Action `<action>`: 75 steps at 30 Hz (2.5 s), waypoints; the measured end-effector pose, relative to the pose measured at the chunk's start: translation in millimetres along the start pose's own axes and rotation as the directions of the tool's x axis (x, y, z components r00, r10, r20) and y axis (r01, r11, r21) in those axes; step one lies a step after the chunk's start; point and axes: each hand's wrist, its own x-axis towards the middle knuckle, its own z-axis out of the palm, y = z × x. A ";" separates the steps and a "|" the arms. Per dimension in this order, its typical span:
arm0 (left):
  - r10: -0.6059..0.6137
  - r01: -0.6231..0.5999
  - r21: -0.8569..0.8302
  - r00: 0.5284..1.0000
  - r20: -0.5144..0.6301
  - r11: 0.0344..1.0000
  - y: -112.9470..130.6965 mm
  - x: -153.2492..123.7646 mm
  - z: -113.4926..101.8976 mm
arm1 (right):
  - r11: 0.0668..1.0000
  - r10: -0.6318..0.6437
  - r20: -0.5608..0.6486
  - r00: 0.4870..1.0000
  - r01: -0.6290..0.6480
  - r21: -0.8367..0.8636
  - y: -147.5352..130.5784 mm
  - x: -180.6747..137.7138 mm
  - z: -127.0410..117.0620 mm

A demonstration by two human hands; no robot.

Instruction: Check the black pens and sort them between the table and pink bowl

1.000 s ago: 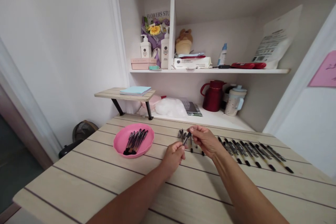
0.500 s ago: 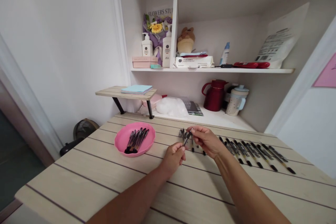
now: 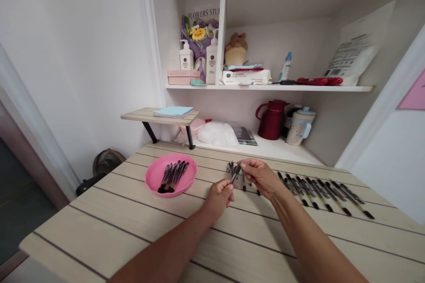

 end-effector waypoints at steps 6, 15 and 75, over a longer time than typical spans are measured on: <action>-0.032 0.031 -0.038 0.999 -0.009 0.999 -2.6 1.3 -1.2 | 0.999 -0.020 -0.007 1.000 0.020 -0.045 3.3 -0.1 2.2; -0.131 0.060 -0.272 0.958 -0.253 0.960 -6.0 8.2 -6.2 | 0.676 -0.171 -0.188 0.967 -0.024 -0.736 17.2 40.6 -0.5; 0.009 -0.016 0.052 0.991 0.132 0.999 -11.4 -12.7 9.1 | 0.986 -0.099 -0.054 0.994 0.091 -0.140 -1.6 -40.3 -12.0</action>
